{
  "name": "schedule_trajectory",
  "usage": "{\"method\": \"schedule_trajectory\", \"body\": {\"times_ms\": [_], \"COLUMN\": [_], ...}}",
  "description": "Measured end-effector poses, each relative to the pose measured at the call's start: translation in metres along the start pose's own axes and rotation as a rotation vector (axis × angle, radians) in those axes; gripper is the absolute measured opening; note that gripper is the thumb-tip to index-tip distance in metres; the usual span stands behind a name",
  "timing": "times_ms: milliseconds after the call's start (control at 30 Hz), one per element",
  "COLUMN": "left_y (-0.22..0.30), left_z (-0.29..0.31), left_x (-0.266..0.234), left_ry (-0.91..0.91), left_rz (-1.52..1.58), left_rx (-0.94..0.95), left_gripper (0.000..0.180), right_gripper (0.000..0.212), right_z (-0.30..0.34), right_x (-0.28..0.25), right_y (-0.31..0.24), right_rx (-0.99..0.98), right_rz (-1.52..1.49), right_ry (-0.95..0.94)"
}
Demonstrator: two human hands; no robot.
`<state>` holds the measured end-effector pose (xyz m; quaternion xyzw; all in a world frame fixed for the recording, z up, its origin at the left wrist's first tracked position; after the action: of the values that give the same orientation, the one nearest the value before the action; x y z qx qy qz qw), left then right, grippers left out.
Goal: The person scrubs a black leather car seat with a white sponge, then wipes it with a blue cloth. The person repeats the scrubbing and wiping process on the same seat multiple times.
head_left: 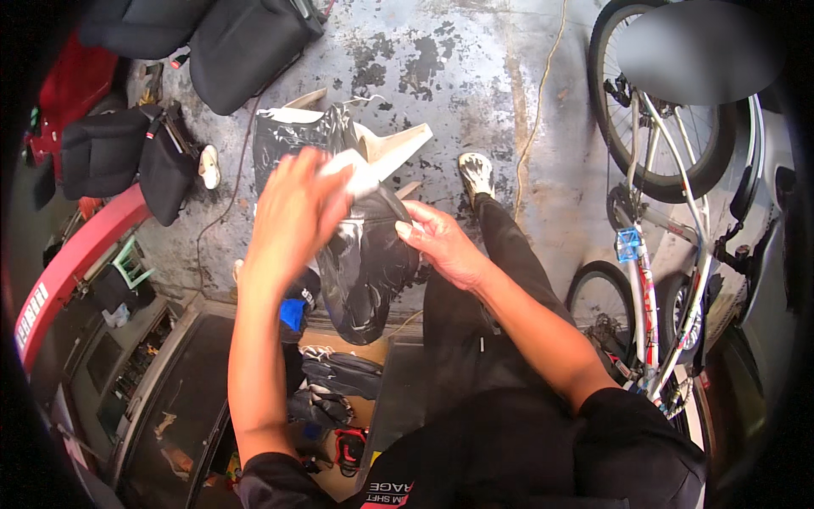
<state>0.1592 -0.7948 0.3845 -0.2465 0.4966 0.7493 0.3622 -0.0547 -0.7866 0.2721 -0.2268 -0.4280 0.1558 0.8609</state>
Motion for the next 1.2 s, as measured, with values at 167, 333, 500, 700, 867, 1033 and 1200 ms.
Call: {"method": "schedule_trajectory", "body": {"times_ms": [167, 333, 500, 700, 867, 1033, 1200], "left_y": [-0.081, -0.01, 0.052, 0.021, -0.026, -0.036, -0.035], "left_z": [-0.074, -0.037, -0.002, -0.021, -0.016, -0.01, -0.007], "left_x": [0.009, -0.023, -0.007, 0.005, 0.041, 0.066, 0.079], "left_ry": [-0.145, -0.181, 0.031, 0.219, 0.352, 0.438, 0.574], "left_rz": [-0.055, 0.184, 0.392, 0.626, 0.602, 0.923, 1.093], "left_rx": [-0.1, -0.025, -0.061, -0.118, -0.486, -0.507, -0.648], "left_gripper": [0.029, 0.033, 0.03, 0.038, 0.065, 0.064, 0.062], "right_gripper": [0.046, 0.061, 0.079, 0.048, 0.052, 0.045, 0.034], "right_z": [-0.007, -0.009, 0.01, -0.012, -0.062, -0.103, -0.145], "right_x": [0.001, -0.019, -0.004, -0.029, -0.072, -0.053, -0.024], "right_y": [-0.01, -0.022, -0.092, -0.102, -0.103, -0.103, -0.103], "right_rx": [-0.041, -0.08, -0.668, -0.373, -0.276, -0.51, -0.519], "right_rz": [0.015, 0.606, 0.884, 0.928, 0.806, 1.113, 1.528], "right_ry": [-0.039, 0.136, 0.069, -0.045, 0.164, -0.026, -0.118]}}
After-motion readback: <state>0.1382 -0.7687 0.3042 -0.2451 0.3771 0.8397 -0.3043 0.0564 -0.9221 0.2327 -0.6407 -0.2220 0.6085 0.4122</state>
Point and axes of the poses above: each hand's wrist, its own z-axis away from the middle knuckle, its own x-axis out of the palm, y = z × x, the point moved 3 cm from there along -z, towards the middle knuckle, and after that the axes turned 13 degrees about z, right-handed, at the moved point
